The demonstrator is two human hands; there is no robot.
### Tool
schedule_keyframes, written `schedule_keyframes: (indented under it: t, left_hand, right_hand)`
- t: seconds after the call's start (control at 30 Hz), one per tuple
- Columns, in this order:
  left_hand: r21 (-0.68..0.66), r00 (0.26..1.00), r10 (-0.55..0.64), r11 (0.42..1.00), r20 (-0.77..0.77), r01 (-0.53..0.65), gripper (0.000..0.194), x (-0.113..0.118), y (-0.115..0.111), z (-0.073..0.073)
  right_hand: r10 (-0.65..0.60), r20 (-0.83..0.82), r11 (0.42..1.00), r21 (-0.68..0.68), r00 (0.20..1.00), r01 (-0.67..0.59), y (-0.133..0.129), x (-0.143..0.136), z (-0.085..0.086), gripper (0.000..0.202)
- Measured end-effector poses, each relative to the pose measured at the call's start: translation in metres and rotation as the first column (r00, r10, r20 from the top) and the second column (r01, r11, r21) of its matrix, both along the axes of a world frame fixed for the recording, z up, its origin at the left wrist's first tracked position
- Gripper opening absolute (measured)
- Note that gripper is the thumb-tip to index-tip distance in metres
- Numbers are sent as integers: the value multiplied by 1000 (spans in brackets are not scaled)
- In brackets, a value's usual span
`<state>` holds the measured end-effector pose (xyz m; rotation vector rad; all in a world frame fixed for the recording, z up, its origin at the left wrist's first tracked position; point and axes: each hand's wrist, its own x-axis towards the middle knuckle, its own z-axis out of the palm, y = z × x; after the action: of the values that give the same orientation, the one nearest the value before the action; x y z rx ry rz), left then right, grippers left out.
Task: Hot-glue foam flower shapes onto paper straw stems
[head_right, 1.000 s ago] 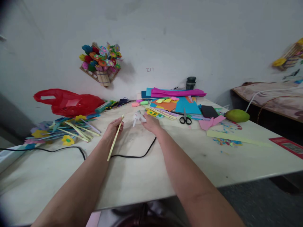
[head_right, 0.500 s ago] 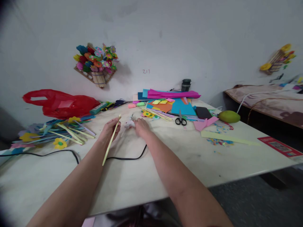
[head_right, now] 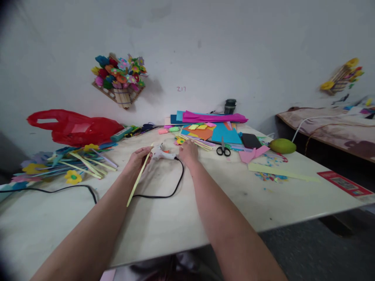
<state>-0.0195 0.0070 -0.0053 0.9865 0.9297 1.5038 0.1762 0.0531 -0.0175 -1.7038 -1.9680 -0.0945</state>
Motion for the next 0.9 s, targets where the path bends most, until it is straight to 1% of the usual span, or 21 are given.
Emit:
schedule_keyframes:
  t: [0.1,0.2,0.3,0.37,0.43,0.57,0.67,0.77,0.9]
  left_hand:
    - [6,1000,1,1000,-14,-1,24,2,-1,0]
    - [-5,1000,3,1000,-17,-3,23,3,0,-1]
    - [-14,1000,6,1000,-27,-6,23,4,0,-2]
    - [-12,999,0,1000,-36,0,24,5,1,-3]
    - [-12,999,-11,1000,-43,10,24,5,0,-3]
    - [-11,999,-20,1000,-48,19,26,6,-1,-3]
    - [-6,999,-32,999,-39,32,25,7,-1,-3]
    - [-4,998,-42,999,-41,42,26,8,-2,-2]
    - [-4,998,-46,999,-45,46,26,9,-4,0]
  right_hand:
    - [-155,-13,982,-108,988,153,7,21,-2,33]
    - [-208,-22,965,-166,978,202,13,37,-6,37]
    - [-231,-33,957,-188,972,221,16,45,-7,39]
    - [-224,-41,957,-199,974,212,17,45,-6,38]
    - [-188,-26,963,-201,982,179,15,42,-5,35]
    - [-76,93,979,-181,993,92,9,32,-4,32]
    - [-27,170,980,-191,985,60,5,25,-6,32]
    - [-25,187,973,-219,982,66,4,20,-9,39]
    - [-88,197,965,-226,976,133,4,17,-9,44]
